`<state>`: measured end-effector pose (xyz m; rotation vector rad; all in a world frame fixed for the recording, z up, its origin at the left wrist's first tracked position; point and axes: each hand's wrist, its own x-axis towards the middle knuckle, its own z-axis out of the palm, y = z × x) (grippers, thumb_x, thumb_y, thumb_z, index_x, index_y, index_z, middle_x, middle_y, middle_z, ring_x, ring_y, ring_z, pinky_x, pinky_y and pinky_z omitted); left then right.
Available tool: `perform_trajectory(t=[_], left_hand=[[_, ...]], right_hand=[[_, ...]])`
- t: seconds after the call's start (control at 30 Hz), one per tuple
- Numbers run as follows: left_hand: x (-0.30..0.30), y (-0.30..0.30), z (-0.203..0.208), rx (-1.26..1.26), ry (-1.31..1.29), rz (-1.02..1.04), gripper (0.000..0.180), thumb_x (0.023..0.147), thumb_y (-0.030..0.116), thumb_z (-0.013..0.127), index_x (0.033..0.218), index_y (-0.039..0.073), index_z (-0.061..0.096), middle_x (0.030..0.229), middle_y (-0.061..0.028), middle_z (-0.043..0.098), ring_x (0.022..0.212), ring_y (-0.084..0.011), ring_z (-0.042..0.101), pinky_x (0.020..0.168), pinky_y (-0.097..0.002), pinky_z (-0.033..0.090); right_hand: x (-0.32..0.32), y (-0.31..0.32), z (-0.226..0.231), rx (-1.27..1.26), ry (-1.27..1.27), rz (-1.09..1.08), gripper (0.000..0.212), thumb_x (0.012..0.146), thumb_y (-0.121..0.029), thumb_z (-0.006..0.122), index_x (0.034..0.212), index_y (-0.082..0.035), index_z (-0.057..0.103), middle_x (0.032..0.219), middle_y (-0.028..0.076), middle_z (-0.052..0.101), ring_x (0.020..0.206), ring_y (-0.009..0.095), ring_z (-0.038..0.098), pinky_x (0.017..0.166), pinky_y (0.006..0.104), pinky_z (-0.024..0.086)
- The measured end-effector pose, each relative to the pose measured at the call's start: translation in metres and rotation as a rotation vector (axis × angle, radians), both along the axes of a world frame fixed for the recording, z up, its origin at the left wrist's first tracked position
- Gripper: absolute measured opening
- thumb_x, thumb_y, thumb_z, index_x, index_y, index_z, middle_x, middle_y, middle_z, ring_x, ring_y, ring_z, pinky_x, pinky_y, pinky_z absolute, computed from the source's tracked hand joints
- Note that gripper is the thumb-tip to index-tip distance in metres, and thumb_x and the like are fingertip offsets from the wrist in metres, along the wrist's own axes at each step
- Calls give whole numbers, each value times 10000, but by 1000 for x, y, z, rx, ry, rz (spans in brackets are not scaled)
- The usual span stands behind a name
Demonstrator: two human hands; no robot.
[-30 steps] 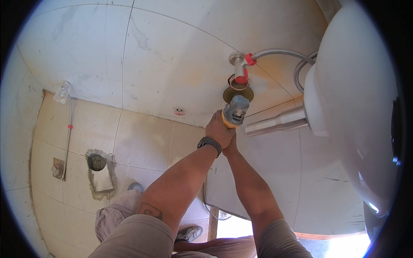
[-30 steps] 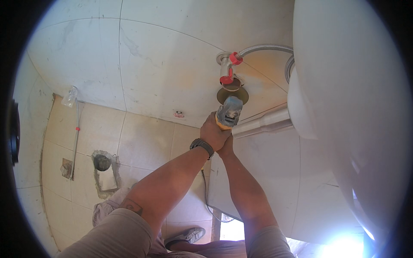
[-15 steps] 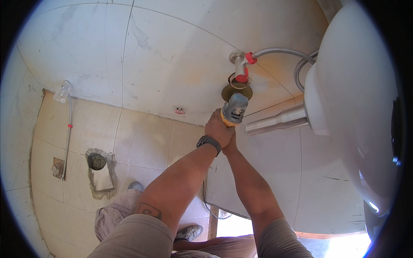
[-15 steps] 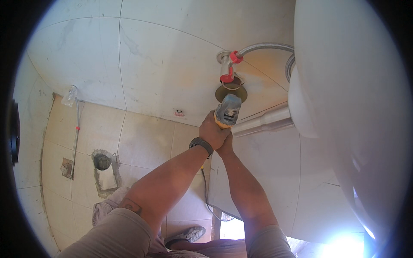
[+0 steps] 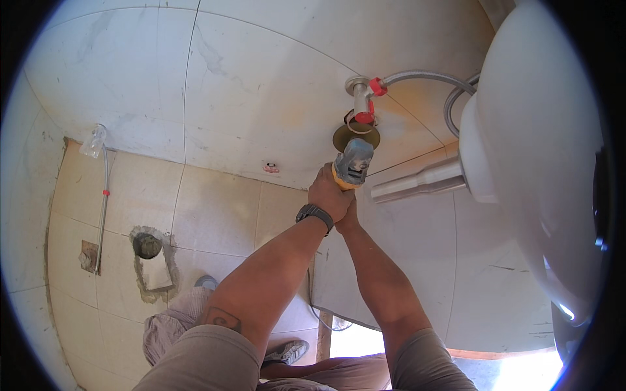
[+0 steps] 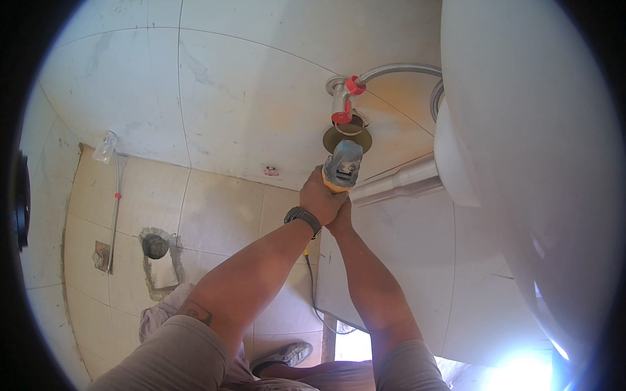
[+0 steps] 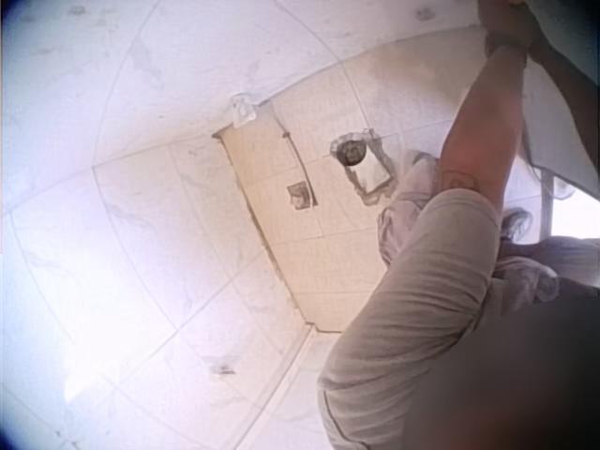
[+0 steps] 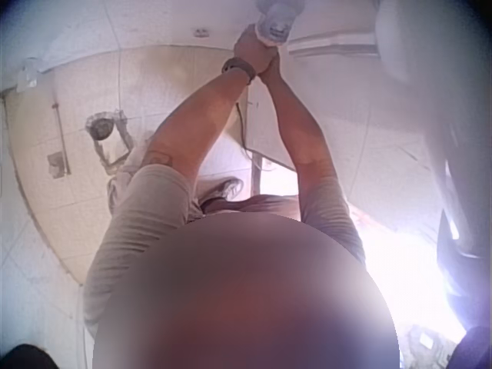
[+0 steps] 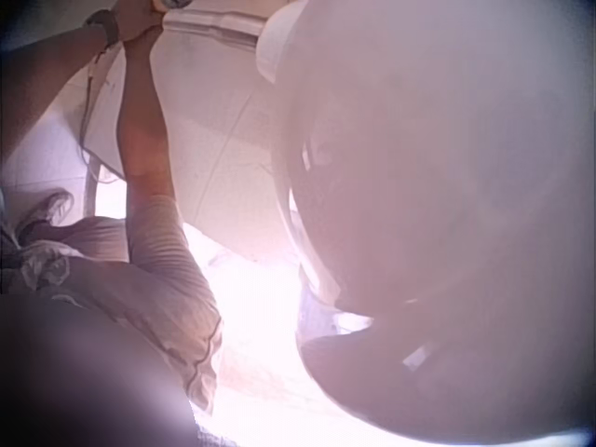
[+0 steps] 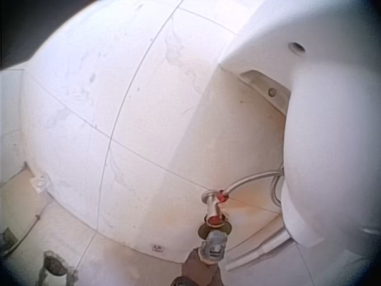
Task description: The person sits on the floor and uses an angle grinder to cut or grind a section of the tiled wall beneath a white sink. The tool is held with both hands and applied steadily to the wall surface near plumbing fixtures.
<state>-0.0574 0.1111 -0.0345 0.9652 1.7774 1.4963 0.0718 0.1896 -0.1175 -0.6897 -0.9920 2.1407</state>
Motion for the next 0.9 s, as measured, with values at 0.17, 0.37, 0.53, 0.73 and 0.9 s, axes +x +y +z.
perform_trajectory(t=[0.17,0.37,0.53,0.73,0.9], left_hand=[[-2,-1,2,-3,-19,-7,727,804,241,836,1405,28,485,1343,-219,629,1217,-419,652,1031,-506,555],[-3,-2,3,-16,-54,-18,738,804,240,834,1413,23,478,1359,-224,620,1220,-420,651,1037,-505,552],[-6,-5,5,-15,-42,-24,752,803,240,837,1421,19,469,1374,-230,610,1241,-414,641,1044,-504,549],[-5,-4,4,-16,1,-14,757,803,241,839,1422,18,466,1367,-228,611,1235,-416,645,1041,-503,551],[-5,-4,4,-24,-7,-24,763,801,244,843,1421,22,460,1352,-222,616,1227,-418,646,1035,-507,553]], right_hand=[[-2,-1,-1,127,-168,-40,371,1082,-100,567,1443,-87,484,1383,48,588,1243,166,603,1013,352,556],[-4,-5,9,-59,-21,-47,461,1020,-10,649,1442,-72,474,1391,54,584,1252,144,585,1003,343,551],[-8,-10,8,101,-148,-67,452,1039,-40,628,1457,-79,461,1392,54,579,1246,148,590,996,336,558],[-8,-11,11,103,-149,-57,459,1032,-33,638,1454,-75,464,1372,45,587,1231,143,596,988,334,559],[-10,-11,13,74,-149,-48,427,1036,-48,637,1435,-74,487,1364,44,592,1228,144,595,986,336,559]])
